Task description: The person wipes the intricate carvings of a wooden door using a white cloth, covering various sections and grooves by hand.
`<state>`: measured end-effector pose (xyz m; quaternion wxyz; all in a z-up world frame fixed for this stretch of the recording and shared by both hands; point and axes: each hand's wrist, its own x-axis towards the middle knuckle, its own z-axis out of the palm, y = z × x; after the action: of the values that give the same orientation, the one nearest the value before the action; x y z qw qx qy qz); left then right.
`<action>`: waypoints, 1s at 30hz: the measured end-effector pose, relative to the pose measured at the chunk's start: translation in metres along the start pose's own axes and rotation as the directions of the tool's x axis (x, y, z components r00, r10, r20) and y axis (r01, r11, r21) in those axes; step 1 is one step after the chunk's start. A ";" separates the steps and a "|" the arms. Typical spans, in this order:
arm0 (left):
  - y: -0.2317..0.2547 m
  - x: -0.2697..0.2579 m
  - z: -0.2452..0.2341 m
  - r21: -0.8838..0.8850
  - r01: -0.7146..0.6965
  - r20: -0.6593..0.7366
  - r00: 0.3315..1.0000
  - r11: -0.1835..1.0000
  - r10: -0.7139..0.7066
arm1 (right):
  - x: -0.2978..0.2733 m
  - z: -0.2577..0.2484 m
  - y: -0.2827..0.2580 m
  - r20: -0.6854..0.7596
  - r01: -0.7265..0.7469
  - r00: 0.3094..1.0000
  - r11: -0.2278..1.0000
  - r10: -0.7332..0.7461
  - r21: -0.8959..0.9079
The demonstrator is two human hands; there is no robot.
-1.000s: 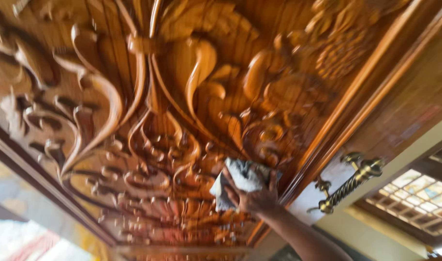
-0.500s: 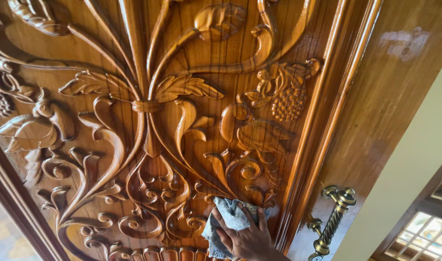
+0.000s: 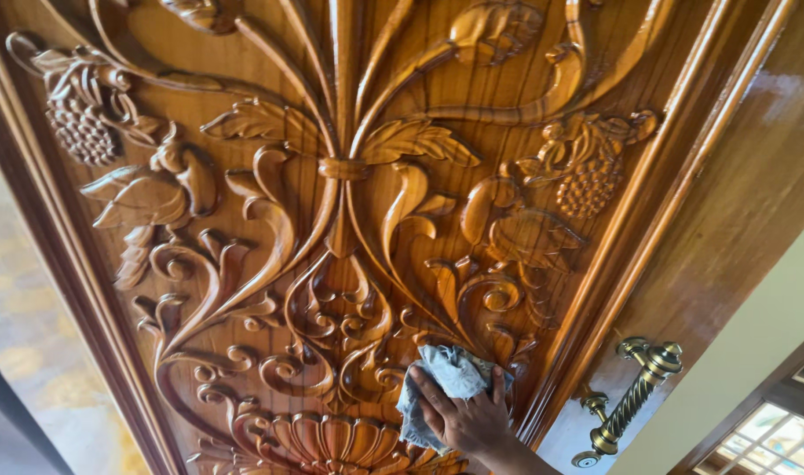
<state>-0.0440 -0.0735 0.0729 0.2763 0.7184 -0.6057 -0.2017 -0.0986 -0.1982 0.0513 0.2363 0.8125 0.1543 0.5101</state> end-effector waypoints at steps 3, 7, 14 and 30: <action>0.002 -0.002 0.003 0.056 -0.013 0.037 0.999 0.998 0.011 | -0.010 0.022 0.003 0.004 -0.022 1.000 0.991 0.022 0.128; 0.005 -0.017 0.028 0.129 -0.021 0.153 0.988 0.991 0.001 | -0.025 0.030 -0.001 0.096 -0.050 0.995 0.990 0.038 0.133; -0.015 0.022 0.104 0.219 -0.113 0.436 0.900 0.969 0.006 | -0.017 0.013 -0.003 0.628 -0.050 0.778 0.995 -0.012 0.081; -0.056 -0.097 -0.006 0.465 0.300 -0.885 0.188 0.833 0.426 | -0.106 0.080 -0.052 0.375 -0.263 0.900 0.963 0.223 0.058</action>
<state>-0.0157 0.0294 0.0370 0.3866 0.6945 -0.3472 0.4976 -0.0729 -0.2243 -0.0861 0.1510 0.9174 0.0321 0.3667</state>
